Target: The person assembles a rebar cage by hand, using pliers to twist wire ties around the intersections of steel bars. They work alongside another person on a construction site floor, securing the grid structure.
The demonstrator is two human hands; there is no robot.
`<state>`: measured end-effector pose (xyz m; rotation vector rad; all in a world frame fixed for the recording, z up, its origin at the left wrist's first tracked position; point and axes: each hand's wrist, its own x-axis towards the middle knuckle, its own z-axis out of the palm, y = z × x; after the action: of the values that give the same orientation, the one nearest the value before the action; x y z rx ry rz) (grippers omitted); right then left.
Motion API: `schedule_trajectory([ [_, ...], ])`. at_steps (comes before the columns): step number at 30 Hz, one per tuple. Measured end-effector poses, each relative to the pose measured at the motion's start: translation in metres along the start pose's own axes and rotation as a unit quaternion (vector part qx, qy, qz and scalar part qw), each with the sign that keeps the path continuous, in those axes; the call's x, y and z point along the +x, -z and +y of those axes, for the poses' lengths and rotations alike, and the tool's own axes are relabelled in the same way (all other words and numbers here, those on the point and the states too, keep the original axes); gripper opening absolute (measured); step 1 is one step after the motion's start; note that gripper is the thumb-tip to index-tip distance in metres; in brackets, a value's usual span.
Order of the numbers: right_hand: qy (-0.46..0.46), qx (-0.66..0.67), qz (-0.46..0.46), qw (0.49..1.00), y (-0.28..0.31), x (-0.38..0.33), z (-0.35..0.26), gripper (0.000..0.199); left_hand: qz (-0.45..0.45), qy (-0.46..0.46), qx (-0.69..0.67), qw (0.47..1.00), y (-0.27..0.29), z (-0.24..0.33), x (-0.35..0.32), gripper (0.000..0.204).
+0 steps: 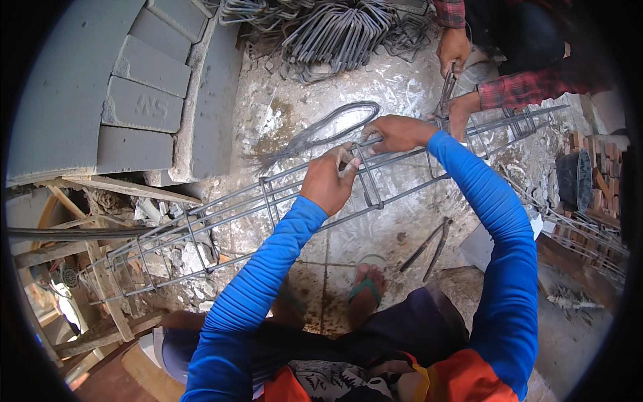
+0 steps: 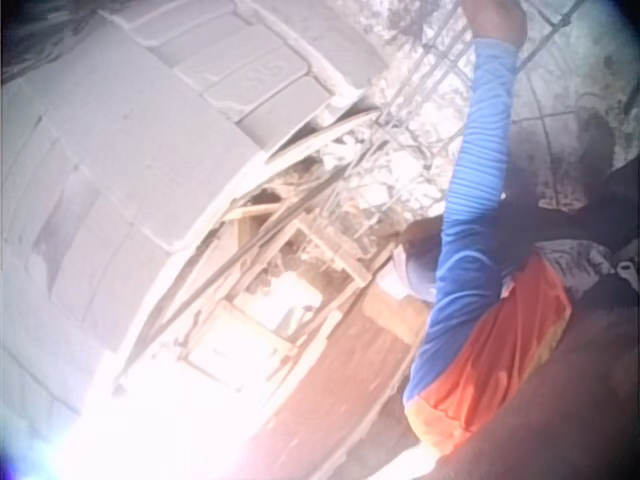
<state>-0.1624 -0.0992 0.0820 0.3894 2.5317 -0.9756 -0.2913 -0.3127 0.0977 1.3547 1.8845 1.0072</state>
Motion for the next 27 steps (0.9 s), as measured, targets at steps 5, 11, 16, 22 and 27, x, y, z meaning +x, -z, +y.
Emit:
schedule_trajectory([
  [5,0.003,0.295,-0.063,0.954,0.017,0.012,0.016,0.040,-0.003,0.029,-0.017,0.999,0.001,0.008,0.004,0.022],
  [11,0.011,0.161,0.019,0.987,-0.007,0.039,0.000,0.031,0.026,0.065,-0.046,0.997,-0.016,0.010,0.001,0.020],
  [16,0.076,0.051,0.135,0.987,-0.006,0.036,-0.003,0.026,0.005,0.129,-0.055,0.990,-0.014,0.016,0.007,0.028],
  [22,0.029,0.058,0.207,0.976,-0.001,0.009,-0.021,0.023,0.082,0.034,0.015,0.996,-0.038,0.029,0.001,0.045],
  [27,0.059,0.061,0.229,0.970,-0.009,0.007,-0.031,0.026,0.005,0.092,-0.012,0.996,-0.026,0.004,0.006,0.028],
])
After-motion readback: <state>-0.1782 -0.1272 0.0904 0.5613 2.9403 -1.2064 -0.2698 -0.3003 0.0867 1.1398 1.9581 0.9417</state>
